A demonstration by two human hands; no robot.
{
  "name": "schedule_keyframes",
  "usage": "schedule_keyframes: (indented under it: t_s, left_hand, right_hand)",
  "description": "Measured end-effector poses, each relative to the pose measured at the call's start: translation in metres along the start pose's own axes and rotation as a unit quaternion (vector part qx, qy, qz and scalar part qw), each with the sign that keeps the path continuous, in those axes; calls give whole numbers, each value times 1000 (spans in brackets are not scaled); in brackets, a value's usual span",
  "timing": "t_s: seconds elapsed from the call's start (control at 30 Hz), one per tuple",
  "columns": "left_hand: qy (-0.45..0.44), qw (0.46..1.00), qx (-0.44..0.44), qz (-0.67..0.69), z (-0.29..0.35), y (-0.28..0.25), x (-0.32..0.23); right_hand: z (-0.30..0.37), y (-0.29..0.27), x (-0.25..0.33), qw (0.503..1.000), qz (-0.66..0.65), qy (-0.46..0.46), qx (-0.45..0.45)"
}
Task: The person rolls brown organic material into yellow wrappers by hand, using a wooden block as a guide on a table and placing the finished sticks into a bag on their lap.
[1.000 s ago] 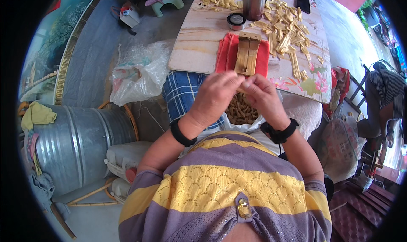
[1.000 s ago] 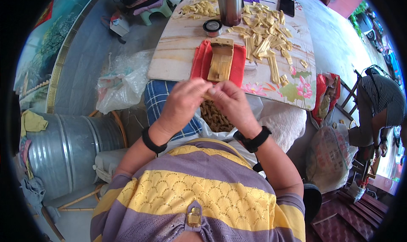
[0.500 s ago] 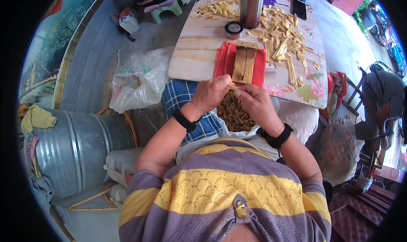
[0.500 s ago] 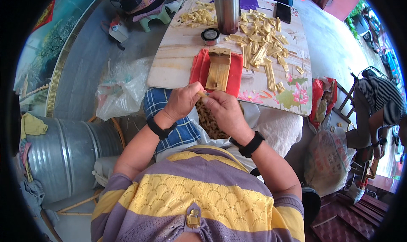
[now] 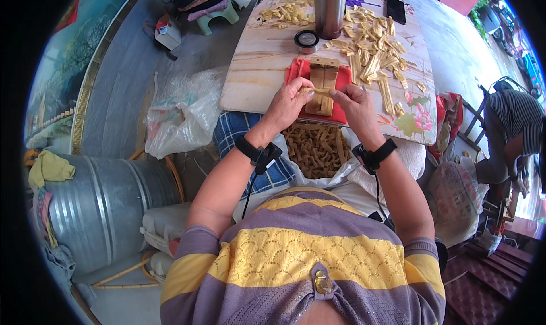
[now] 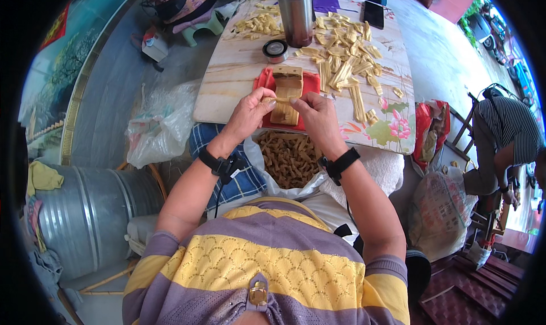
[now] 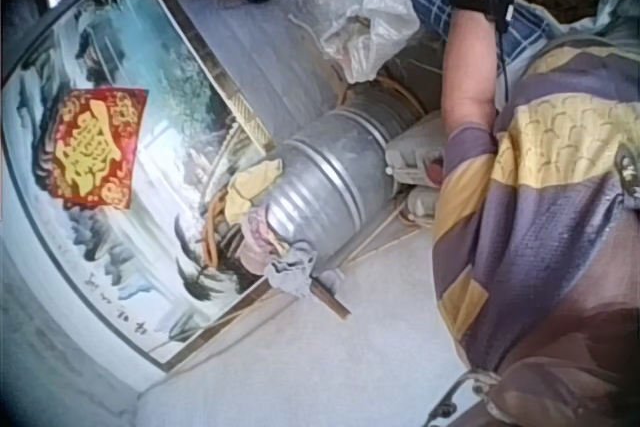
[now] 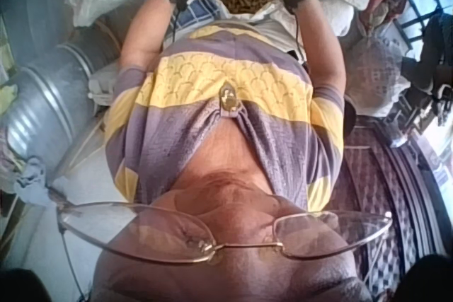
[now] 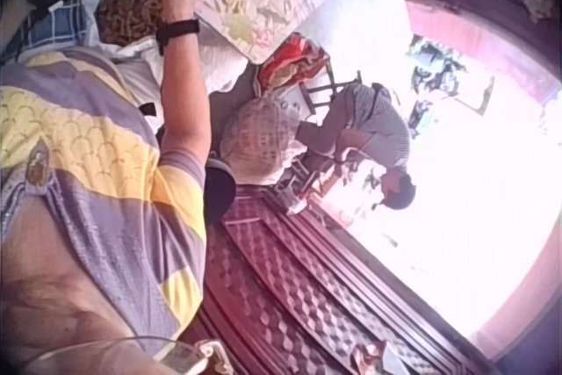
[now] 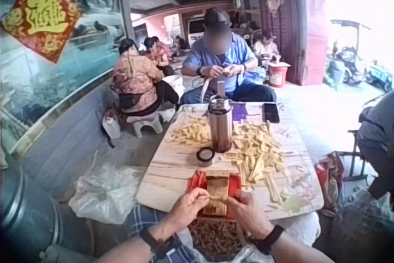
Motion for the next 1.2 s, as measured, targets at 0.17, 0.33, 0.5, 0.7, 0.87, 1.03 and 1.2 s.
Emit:
schedule_keyframes:
  t_s: [0.17, 0.33, 0.5, 0.7, 0.87, 1.03, 1.2]
  left_hand:
    - [32, 988, -36, -146, -16, -2, 12]
    - [-54, 979, -40, -194, 6, -10, 14]
    - [-102, 993, 60, 20, 46, 0, 30]
    - [-149, 977, 152, 14, 85, 27, 55]
    - [-12, 957, 195, -215, 113, 36, 88]
    - [20, 884, 264, -384, 145, 51, 119]
    - [-34, 901, 289, -321, 129, 34, 118]
  right_hand:
    - [-9, 8, -16, 989, 148, -13, -13]
    - [0, 4, -23, 980, 197, -23, -9]
    - [19, 10, -34, 986, 120, -35, 113]
    - [-13, -48, -21, 976, 183, -118, 25]
    - [10, -52, 51, 964, 205, -167, 11]
    - [80, 77, -24, 877, 306, -118, 350]
    - [65, 165, -98, 806, 379, -185, 414]
Point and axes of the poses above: each hand's wrist, its own z-axis away from the middle knuckle, its own y-axis out of the palm, x = y × z, the point moved 6 cm from there along -z, towards the middle knuckle, and after that the axes turned 9 degrees about z, right-handed, at the moved point
